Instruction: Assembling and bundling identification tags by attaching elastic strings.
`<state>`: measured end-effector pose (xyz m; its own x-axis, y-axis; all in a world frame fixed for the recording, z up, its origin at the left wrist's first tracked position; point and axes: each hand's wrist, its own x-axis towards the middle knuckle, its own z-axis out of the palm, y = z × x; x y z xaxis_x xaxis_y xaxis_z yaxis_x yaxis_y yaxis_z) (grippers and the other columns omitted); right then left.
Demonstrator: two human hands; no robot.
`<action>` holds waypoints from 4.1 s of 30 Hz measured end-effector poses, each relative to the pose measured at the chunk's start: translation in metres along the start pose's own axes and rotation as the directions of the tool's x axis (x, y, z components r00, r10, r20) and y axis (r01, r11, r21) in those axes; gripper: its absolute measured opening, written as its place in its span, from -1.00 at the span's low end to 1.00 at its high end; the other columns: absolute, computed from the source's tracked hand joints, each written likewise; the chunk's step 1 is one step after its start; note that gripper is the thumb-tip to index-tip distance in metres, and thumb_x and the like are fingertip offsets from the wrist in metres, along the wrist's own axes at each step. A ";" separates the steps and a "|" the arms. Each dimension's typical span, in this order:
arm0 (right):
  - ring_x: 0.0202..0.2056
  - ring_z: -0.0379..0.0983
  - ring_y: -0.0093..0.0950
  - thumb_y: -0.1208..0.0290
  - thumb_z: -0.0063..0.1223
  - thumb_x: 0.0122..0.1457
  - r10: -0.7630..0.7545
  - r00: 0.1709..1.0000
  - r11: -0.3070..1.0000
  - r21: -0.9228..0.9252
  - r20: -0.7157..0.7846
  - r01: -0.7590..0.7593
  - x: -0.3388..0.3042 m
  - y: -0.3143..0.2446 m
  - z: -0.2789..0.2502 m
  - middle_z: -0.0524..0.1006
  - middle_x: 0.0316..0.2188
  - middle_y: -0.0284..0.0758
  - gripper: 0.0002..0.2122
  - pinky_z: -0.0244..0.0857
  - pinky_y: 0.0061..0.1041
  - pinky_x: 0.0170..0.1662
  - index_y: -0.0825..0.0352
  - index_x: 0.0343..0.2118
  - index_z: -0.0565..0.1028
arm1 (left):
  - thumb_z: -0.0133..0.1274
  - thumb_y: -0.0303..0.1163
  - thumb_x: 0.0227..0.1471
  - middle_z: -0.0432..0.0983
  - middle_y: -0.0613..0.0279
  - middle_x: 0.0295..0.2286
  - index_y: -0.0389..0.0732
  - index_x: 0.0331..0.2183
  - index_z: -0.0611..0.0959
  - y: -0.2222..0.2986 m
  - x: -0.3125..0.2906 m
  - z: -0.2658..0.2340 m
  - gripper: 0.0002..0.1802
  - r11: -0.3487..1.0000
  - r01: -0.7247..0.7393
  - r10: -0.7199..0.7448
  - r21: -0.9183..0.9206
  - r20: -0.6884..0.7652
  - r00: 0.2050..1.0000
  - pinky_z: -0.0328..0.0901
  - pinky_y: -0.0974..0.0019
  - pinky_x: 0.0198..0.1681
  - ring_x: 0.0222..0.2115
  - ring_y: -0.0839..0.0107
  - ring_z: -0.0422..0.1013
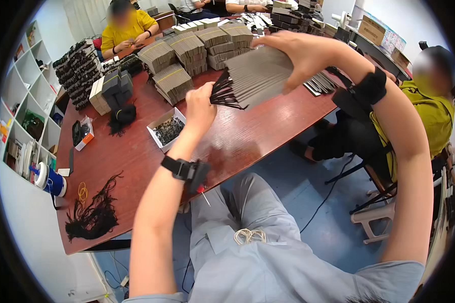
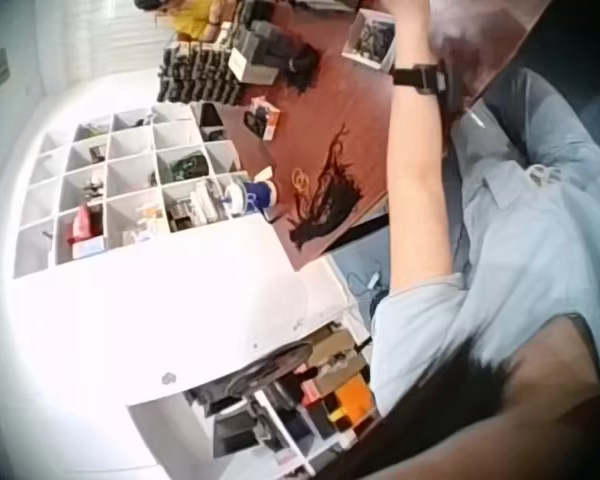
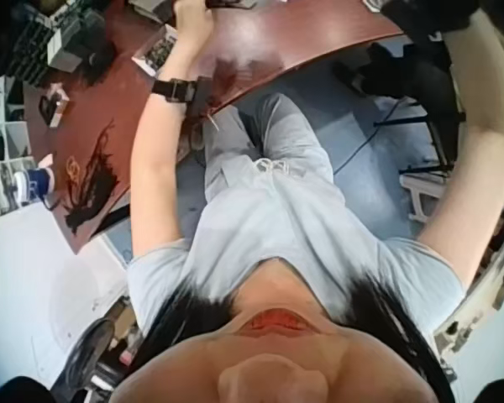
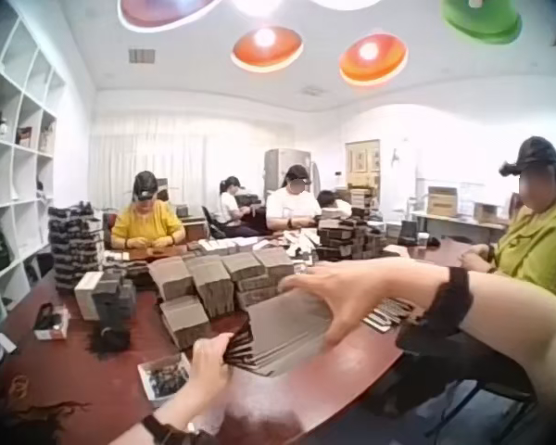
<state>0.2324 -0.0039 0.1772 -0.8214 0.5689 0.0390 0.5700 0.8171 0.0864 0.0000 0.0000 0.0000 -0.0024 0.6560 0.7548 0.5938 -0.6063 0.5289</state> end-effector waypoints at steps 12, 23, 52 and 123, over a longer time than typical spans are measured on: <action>-0.05 0.21 -0.36 0.29 0.24 -0.41 0.063 0.992 0.944 0.328 -0.111 -0.023 -0.028 0.006 0.039 0.27 -0.09 -0.21 -0.21 0.09 -0.46 -0.02 0.32 0.00 0.15 | -0.16 -0.57 -0.28 0.45 0.15 -0.50 -0.21 -0.37 0.51 0.015 0.002 -0.037 -0.70 0.872 -0.238 0.087 0.429 0.342 0.936 0.10 0.10 -0.18 -0.33 0.20 0.36; -0.13 0.27 -0.37 0.32 0.22 -0.44 0.041 0.975 0.975 0.222 -0.217 0.009 -0.012 0.020 0.002 0.32 -0.17 -0.20 -0.19 0.14 -0.47 -0.06 0.27 0.02 0.14 | 0.30 -0.29 -0.53 0.12 0.01 -0.11 -0.28 -0.03 0.14 0.073 -0.024 0.001 -0.02 0.999 -0.032 0.032 0.035 -0.005 0.999 0.06 0.14 -0.04 -0.04 0.09 0.08; -0.11 0.25 -0.31 0.29 0.23 -0.46 0.075 0.970 0.984 0.173 -0.230 -0.035 -0.010 0.025 -0.004 0.33 -0.16 -0.22 -0.24 0.14 -0.43 -0.05 0.23 -0.02 0.20 | 0.10 -0.48 -0.39 0.30 0.37 -0.56 -0.14 -0.59 0.49 0.046 -0.007 -0.032 -0.85 0.789 -0.133 0.287 0.600 -0.169 0.943 0.01 0.21 -0.23 -0.42 0.40 0.25; 0.04 0.09 -0.39 0.42 0.27 -0.46 0.244 0.823 0.323 0.844 -0.512 0.429 -0.011 -0.017 0.126 0.17 0.00 -0.22 -0.05 -0.07 -0.45 0.10 0.21 0.11 -0.03 | 0.39 -0.31 -0.55 0.16 0.06 -0.09 -0.07 0.04 -0.60 0.080 0.008 0.029 0.54 0.588 0.038 0.116 -0.808 0.131 0.985 0.16 0.21 -0.03 -0.12 0.26 0.22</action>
<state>0.2337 -0.0118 0.0503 -0.5463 0.6200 0.5631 -0.1536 0.5868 -0.7951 0.0710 -0.0304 0.0367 0.1718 0.6343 0.7538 -0.3004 -0.6950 0.6532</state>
